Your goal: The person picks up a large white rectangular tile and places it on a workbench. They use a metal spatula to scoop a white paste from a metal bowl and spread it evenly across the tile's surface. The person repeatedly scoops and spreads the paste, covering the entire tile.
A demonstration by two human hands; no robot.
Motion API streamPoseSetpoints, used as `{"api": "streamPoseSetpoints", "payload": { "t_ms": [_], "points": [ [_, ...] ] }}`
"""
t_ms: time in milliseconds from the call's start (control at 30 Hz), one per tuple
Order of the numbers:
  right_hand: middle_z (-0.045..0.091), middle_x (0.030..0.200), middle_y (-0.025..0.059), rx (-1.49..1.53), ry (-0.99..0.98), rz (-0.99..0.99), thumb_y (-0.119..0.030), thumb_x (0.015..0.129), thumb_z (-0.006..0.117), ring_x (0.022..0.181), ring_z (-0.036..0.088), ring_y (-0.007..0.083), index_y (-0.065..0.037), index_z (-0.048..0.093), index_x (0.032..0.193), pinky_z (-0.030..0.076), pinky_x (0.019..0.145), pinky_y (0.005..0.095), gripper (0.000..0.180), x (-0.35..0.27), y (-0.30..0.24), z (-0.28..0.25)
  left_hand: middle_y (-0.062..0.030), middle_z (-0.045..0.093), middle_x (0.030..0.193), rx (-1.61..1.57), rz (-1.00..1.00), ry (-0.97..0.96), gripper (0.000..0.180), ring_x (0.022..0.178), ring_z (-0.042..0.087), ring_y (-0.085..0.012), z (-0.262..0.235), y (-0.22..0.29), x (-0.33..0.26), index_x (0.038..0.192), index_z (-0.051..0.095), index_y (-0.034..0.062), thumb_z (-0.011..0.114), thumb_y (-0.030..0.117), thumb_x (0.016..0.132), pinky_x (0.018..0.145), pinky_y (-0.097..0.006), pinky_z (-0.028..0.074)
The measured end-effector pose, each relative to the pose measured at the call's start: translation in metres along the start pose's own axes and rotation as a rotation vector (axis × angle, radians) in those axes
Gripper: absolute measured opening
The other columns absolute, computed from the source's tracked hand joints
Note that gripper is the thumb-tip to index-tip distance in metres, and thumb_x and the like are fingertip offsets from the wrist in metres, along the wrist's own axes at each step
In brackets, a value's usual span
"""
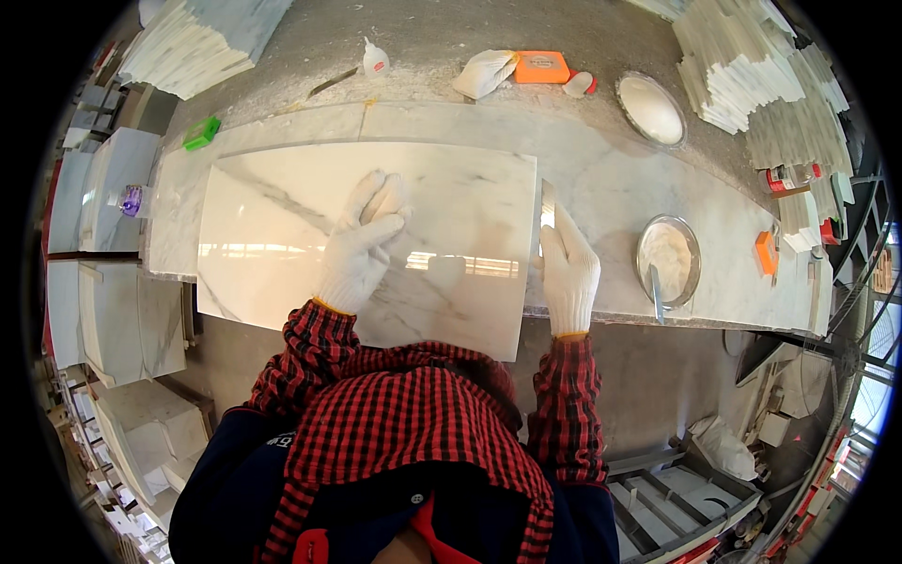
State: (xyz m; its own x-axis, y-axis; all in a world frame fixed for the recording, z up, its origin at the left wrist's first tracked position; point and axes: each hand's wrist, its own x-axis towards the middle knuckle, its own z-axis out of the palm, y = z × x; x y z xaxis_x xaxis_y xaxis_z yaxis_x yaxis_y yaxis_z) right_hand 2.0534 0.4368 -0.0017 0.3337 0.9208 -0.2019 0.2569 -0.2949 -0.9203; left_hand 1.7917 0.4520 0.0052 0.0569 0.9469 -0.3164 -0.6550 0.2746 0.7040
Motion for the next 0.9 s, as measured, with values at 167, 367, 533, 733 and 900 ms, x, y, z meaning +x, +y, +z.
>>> {"api": "streamPoseSetpoints", "payload": {
  "t_ms": [167,367,533,733,900],
  "points": [
    [0.056,0.076,-0.0039,0.011,0.006,-0.009,-0.016,0.101,0.055,0.063,0.046,0.0026,-0.006,0.065,0.141,0.036,0.054,0.0215,0.042,-0.017,0.001,-0.002,-0.0119,0.065,0.131,0.199,0.036,0.061,0.045,0.118,0.065,-0.0225,-0.007,-0.002,0.002,0.135,0.055,0.001,0.067,-0.007,0.092,0.104,-0.036,0.053],
    [0.063,0.079,0.0067,-0.054,-0.015,0.023,-0.015,0.098,0.058,0.067,0.051,0.0083,-0.005,0.066,0.138,0.047,0.064,0.0281,0.041,-0.031,0.0,-0.004,-0.006,0.073,0.109,0.433,0.273,0.287,0.028,0.09,0.067,-0.0134,-0.04,0.038,0.028,0.117,0.068,0.0045,0.077,0.013,0.091,0.082,-0.026,0.055],
    [0.069,0.086,0.0207,-0.203,-0.017,-0.137,-0.017,0.097,0.062,0.065,0.055,0.0165,-0.006,0.067,0.135,0.05,0.066,0.0321,0.04,-0.035,0.02,0.013,-0.0025,0.068,0.088,0.624,0.314,0.4,0.03,0.06,0.05,-0.0048,-0.076,0.083,0.05,0.107,0.069,0.0052,0.073,0.034,0.098,0.054,-0.024,0.041],
    [0.068,0.086,0.0225,-0.229,-0.063,-0.083,-0.018,0.096,0.064,0.066,0.06,0.0231,-0.01,0.068,0.134,0.052,0.068,0.0352,0.039,-0.038,0.012,0.034,0.0017,0.054,0.065,0.831,0.282,0.462,0.044,0.048,0.039,-0.005,-0.085,0.093,0.075,0.095,0.069,0.0057,0.063,0.049,0.102,0.044,-0.024,0.029],
    [0.067,0.087,0.023,-0.33,0.009,-0.062,-0.018,0.096,0.063,0.066,0.063,0.0282,-0.013,0.068,0.135,0.052,0.067,0.0369,0.039,-0.041,0.012,0.046,-0.0048,0.066,0.074,1.13,0.396,0.38,0.05,0.065,0.061,-0.0159,-0.107,0.078,0.116,0.096,0.072,0.0031,0.062,0.051,0.101,0.062,-0.03,0.046]
  ]
}}
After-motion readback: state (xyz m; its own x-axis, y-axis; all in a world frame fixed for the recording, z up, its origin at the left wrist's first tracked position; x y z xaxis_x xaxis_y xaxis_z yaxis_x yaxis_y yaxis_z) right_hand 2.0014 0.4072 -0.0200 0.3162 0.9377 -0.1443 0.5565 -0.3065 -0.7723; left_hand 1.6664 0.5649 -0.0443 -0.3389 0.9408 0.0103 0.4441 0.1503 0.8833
